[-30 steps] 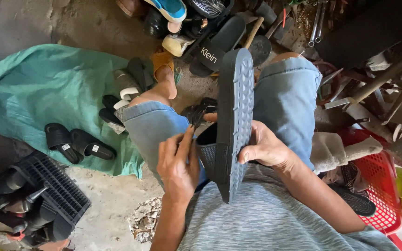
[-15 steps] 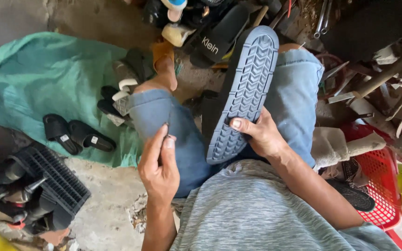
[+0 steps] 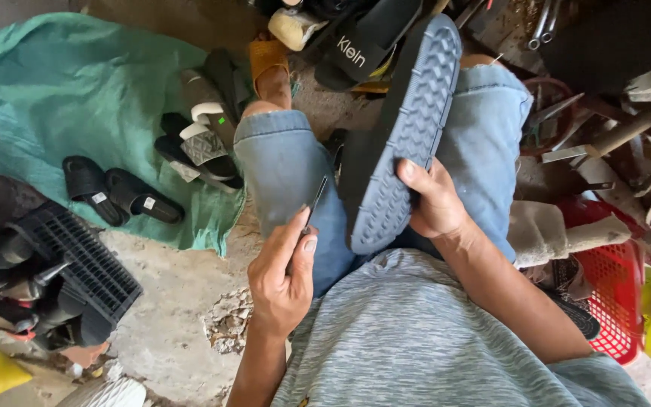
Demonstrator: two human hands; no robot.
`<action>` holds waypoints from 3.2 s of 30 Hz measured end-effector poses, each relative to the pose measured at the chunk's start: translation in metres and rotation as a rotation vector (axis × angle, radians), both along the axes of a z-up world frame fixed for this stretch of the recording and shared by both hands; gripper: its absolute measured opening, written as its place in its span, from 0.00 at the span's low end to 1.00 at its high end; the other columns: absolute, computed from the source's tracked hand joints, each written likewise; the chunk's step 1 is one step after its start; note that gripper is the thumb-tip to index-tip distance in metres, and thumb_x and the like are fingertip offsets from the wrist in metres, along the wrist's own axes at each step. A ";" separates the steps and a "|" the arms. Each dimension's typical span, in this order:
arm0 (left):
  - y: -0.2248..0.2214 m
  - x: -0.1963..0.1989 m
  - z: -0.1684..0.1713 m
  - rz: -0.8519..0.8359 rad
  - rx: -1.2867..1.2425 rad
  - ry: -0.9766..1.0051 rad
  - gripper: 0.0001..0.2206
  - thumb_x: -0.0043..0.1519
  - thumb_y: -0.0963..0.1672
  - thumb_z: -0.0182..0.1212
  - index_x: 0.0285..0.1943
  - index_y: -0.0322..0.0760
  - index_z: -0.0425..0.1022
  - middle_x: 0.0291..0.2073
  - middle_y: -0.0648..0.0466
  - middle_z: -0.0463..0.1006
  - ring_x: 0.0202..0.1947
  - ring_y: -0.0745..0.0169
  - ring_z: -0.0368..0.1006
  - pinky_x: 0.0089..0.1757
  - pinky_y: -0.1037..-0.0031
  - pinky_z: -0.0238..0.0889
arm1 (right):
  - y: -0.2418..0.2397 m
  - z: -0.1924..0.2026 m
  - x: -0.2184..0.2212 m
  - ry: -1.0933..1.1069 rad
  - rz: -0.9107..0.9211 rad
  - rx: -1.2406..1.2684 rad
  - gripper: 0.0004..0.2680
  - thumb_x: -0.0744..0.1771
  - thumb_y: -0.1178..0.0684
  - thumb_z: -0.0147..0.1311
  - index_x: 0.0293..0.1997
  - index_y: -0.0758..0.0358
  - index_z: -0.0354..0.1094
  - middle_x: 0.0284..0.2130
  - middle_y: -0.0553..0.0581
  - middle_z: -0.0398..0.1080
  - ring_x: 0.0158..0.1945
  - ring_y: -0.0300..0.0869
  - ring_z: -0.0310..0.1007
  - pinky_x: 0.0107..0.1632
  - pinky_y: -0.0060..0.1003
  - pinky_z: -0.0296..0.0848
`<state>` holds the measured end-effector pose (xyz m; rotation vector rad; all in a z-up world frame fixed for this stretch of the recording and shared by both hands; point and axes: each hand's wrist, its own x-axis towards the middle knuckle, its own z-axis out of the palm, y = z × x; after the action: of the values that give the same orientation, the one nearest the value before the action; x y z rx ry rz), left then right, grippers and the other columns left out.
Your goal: Fitting and preparing shoe soles and uppers for repair using a hand tool
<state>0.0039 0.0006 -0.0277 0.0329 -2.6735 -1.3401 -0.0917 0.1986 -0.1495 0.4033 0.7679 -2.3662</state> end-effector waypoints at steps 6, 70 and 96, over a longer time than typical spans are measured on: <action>0.002 0.002 -0.005 0.057 -0.012 0.049 0.14 0.69 0.40 0.54 0.62 0.29 0.76 0.33 0.48 0.79 0.27 0.57 0.78 0.30 0.71 0.72 | -0.031 0.043 -0.017 0.077 -0.140 0.243 0.11 0.65 0.55 0.64 0.45 0.71 0.67 0.30 0.64 0.74 0.35 0.48 0.80 0.41 0.51 0.84; 0.017 -0.013 -0.021 0.056 -0.568 0.035 0.16 0.65 0.41 0.59 0.62 0.44 0.80 0.22 0.61 0.64 0.14 0.65 0.66 0.21 0.79 0.65 | -0.030 0.024 -0.003 0.077 -0.029 0.642 0.11 0.66 0.55 0.68 0.49 0.66 0.70 0.34 0.57 0.77 0.39 0.36 0.76 0.44 0.36 0.81; 0.033 -0.050 -0.015 0.069 -0.604 -0.001 0.15 0.68 0.43 0.59 0.64 0.46 0.79 0.24 0.61 0.65 0.15 0.66 0.65 0.22 0.78 0.68 | -0.028 0.018 0.002 0.185 -0.021 0.665 0.13 0.66 0.56 0.67 0.51 0.69 0.69 0.43 0.62 0.77 0.48 0.40 0.75 0.48 0.40 0.79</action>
<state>-0.0456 0.0335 -0.0432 0.0549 -2.9235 -0.4716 -0.0901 0.1708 -0.1318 0.4607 1.6484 -2.1316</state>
